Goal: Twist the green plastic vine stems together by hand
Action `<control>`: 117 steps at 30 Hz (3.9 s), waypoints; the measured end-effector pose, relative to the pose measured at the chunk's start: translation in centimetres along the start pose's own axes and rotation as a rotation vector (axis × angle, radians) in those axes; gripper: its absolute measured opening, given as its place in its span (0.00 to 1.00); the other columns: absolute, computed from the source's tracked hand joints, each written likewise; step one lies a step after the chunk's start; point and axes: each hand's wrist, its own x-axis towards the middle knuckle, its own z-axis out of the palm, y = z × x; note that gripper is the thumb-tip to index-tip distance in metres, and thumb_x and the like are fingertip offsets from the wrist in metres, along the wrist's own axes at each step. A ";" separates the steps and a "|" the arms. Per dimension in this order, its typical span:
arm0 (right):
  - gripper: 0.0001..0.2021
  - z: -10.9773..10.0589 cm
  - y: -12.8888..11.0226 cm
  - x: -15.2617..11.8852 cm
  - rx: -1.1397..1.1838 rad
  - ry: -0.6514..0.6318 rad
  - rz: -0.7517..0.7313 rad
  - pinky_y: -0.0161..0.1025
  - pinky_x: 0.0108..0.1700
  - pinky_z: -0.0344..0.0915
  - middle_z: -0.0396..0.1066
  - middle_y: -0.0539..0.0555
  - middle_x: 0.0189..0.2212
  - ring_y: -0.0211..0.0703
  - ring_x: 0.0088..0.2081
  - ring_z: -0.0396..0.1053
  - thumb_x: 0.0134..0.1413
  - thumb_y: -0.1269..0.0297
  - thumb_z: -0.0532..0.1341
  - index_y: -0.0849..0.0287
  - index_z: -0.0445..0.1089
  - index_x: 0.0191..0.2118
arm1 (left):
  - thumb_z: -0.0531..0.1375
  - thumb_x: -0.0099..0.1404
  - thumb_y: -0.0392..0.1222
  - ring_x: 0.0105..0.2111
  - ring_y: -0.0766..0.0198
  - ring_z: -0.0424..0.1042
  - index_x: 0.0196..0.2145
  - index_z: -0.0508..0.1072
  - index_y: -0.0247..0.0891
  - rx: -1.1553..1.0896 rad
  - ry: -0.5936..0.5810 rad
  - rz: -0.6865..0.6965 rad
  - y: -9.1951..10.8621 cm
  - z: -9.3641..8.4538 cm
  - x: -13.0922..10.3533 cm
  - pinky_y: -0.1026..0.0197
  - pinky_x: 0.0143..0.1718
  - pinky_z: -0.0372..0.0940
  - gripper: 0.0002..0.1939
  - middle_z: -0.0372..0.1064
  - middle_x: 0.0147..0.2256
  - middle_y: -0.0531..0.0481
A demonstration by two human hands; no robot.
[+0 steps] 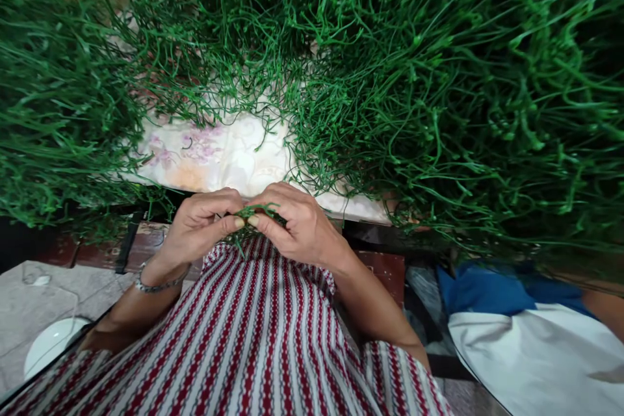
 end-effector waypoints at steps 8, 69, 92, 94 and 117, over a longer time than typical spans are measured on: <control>0.03 1.0 0.1 -0.3 -0.147 -0.034 -0.037 0.41 0.39 0.64 0.66 0.57 0.32 0.42 0.35 0.63 0.57 0.71 0.54 0.63 0.63 0.36 | 0.55 0.62 0.43 0.24 0.70 0.55 0.24 0.66 0.33 0.030 -0.177 -0.165 -0.4 -1.0 0.0 0.66 0.26 0.52 0.13 0.57 0.22 0.55; 0.16 3.7 1.1 0.1 0.605 -0.420 -0.042 0.31 0.27 0.58 0.62 0.48 0.20 0.32 0.23 0.61 0.62 0.58 0.50 0.61 0.65 0.27 | 0.52 0.60 0.58 0.15 0.70 0.53 0.12 0.62 0.36 -0.411 -0.526 -0.084 -2.3 -1.6 -2.8 0.62 0.20 0.49 0.27 0.52 0.13 0.53; 0.11 5.7 0.4 0.8 0.252 0.073 0.359 0.32 0.39 0.66 0.72 0.52 0.36 0.35 0.36 0.69 0.56 0.64 0.58 0.61 0.66 0.45 | 0.63 0.57 0.43 0.21 0.75 0.59 0.38 0.77 0.39 -0.618 0.366 -0.403 -3.8 -0.2 -2.5 0.70 0.21 0.54 0.11 0.71 0.27 0.52; 0.11 6.0 0.4 0.7 0.269 0.087 0.340 0.32 0.40 0.66 0.72 0.52 0.36 0.35 0.36 0.70 0.56 0.65 0.58 0.61 0.66 0.45 | 0.63 0.57 0.43 0.19 0.76 0.56 0.38 0.78 0.39 -0.621 0.350 -0.399 -3.8 -0.2 -2.6 0.70 0.19 0.51 0.11 0.71 0.25 0.53; 0.12 4.4 0.1 0.8 0.196 -0.264 0.062 0.32 0.27 0.53 0.55 0.47 0.21 0.32 0.24 0.53 0.61 0.64 0.50 0.59 0.59 0.27 | 0.54 0.64 0.40 0.20 0.72 0.57 0.24 0.67 0.35 0.095 0.127 -0.101 -3.7 -1.4 -3.8 0.67 0.23 0.52 0.12 0.58 0.19 0.56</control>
